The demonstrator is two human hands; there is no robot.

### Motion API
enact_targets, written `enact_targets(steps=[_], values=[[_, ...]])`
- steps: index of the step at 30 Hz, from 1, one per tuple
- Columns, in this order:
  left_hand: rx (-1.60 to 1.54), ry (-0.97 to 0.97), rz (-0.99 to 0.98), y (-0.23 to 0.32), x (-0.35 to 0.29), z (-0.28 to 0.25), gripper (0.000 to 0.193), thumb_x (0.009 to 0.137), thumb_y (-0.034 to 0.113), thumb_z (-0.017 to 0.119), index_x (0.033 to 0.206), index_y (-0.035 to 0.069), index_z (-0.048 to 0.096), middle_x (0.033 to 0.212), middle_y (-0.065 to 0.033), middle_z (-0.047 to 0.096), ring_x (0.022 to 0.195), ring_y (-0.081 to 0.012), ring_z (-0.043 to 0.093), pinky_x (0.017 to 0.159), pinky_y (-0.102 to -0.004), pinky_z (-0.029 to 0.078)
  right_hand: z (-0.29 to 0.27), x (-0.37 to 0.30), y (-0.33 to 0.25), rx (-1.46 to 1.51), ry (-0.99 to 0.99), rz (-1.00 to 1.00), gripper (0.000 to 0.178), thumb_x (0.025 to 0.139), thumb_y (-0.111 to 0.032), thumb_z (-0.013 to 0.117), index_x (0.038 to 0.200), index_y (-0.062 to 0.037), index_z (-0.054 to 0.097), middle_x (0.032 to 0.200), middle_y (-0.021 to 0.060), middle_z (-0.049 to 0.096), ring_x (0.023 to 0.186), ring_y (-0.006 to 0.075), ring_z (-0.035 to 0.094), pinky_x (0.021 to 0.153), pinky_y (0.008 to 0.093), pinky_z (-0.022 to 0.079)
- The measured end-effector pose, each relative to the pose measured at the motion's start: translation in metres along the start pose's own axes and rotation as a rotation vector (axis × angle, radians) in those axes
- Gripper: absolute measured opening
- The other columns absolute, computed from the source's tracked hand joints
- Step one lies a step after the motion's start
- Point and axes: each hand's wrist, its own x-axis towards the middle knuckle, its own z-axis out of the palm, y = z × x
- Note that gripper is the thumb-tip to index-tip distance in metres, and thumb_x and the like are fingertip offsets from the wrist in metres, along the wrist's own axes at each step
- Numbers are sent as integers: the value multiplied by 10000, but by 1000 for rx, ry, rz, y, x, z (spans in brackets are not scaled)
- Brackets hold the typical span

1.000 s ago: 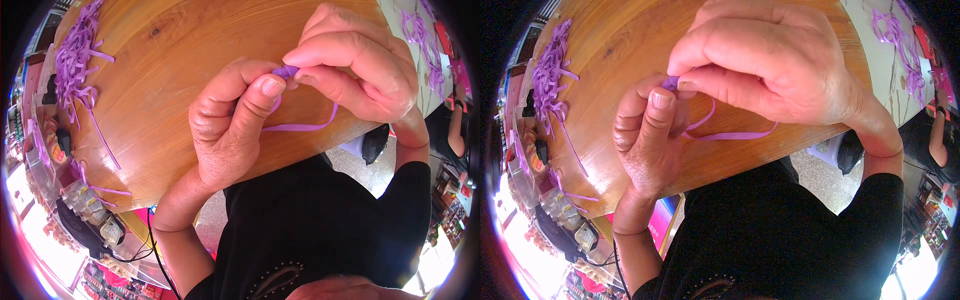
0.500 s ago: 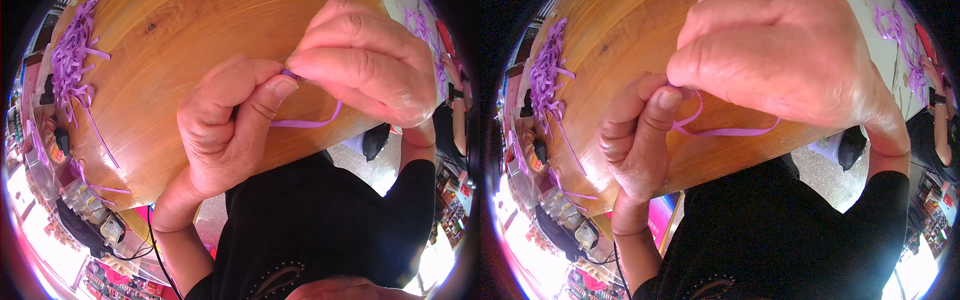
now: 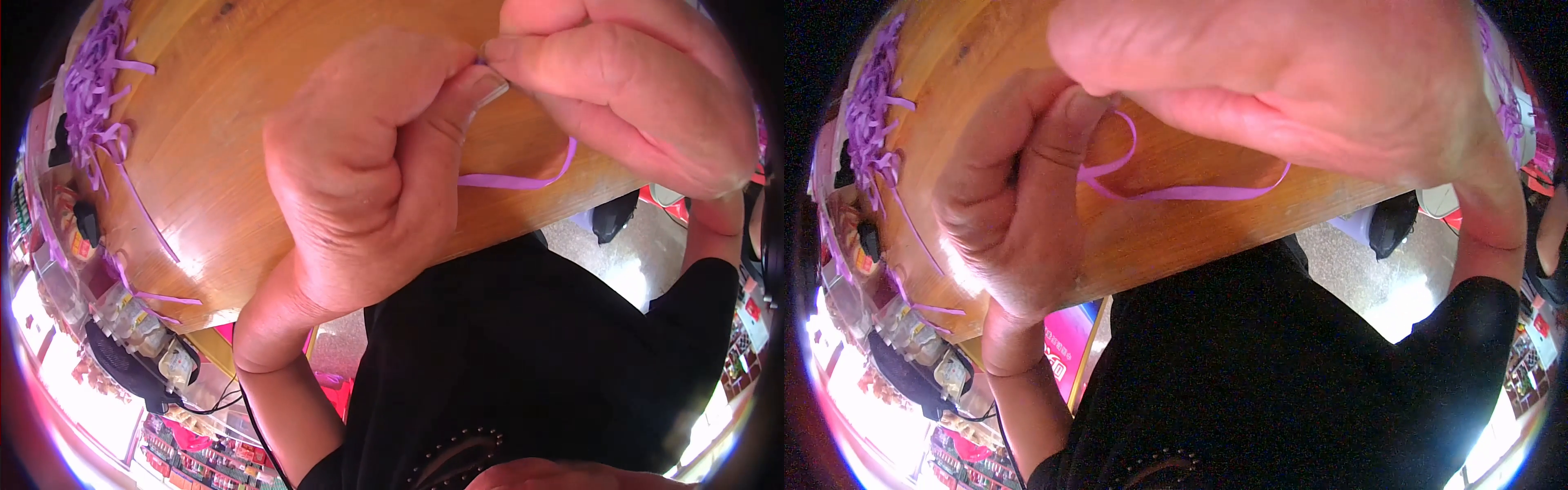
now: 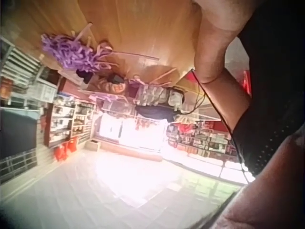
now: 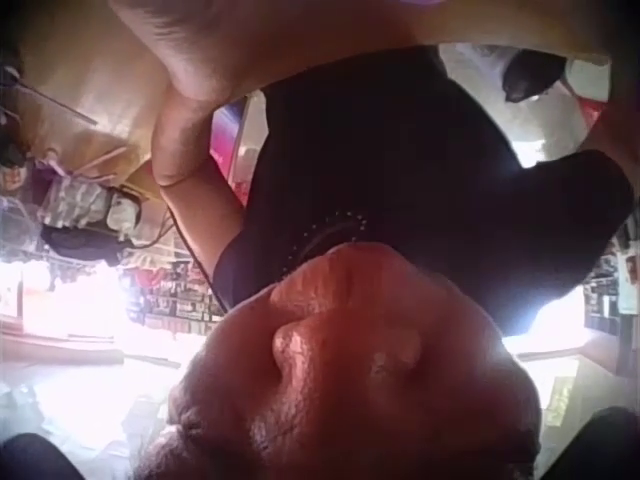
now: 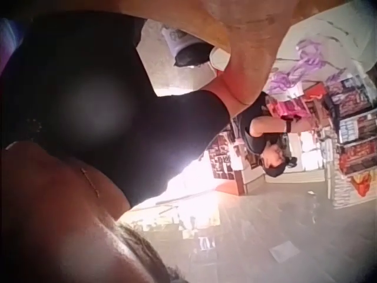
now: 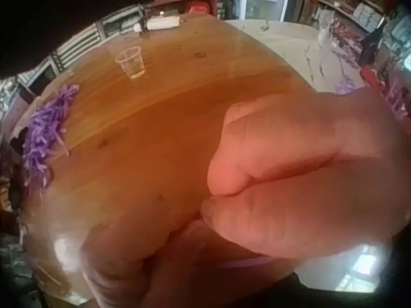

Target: The person ties knots in purple ribbons by hand, pulling the ends through loops and tightening them one at a time. They repeat this process along the length of the ribbon, occasionally setting aside the knotted sections on the wooden table.

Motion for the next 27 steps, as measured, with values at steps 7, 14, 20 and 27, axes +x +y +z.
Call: enact_targets(steps=[7,14,20,27], values=[[-348,-22,-209,-2,3,-5,102,859,43,585,944,13,631,769,8,610,603,-12,427,557,-143,353,-18,15,12,151,-89,-70,66,756,24,655,819,4,660,740,115,598,611,196,578,484,248,420],[-360,7,-81,-3,1,-7,143,862,72,592,993,18,612,827,0,610,631,-25,432,582,-157,379,-33,47,-13,226,-488,880,78,779,26,644,852,9,666,770,118,609,656,199,593,544,234,449],[-65,-57,-50,7,-6,-18,205,859,27,586,1064,24,576,944,-25,595,832,-81,520,769,-221,447,-25,34,-57,-130,-147,419,166,740,46,664,903,12,670,844,101,619,782,175,609,683,230,488],[-69,-54,47,3,-6,-18,199,876,13,549,1074,22,572,968,-38,603,875,-88,529,830,-235,433,-14,20,-44,-97,15,172,191,723,68,670,911,33,661,829,110,623,707,190,617,612,237,495]])
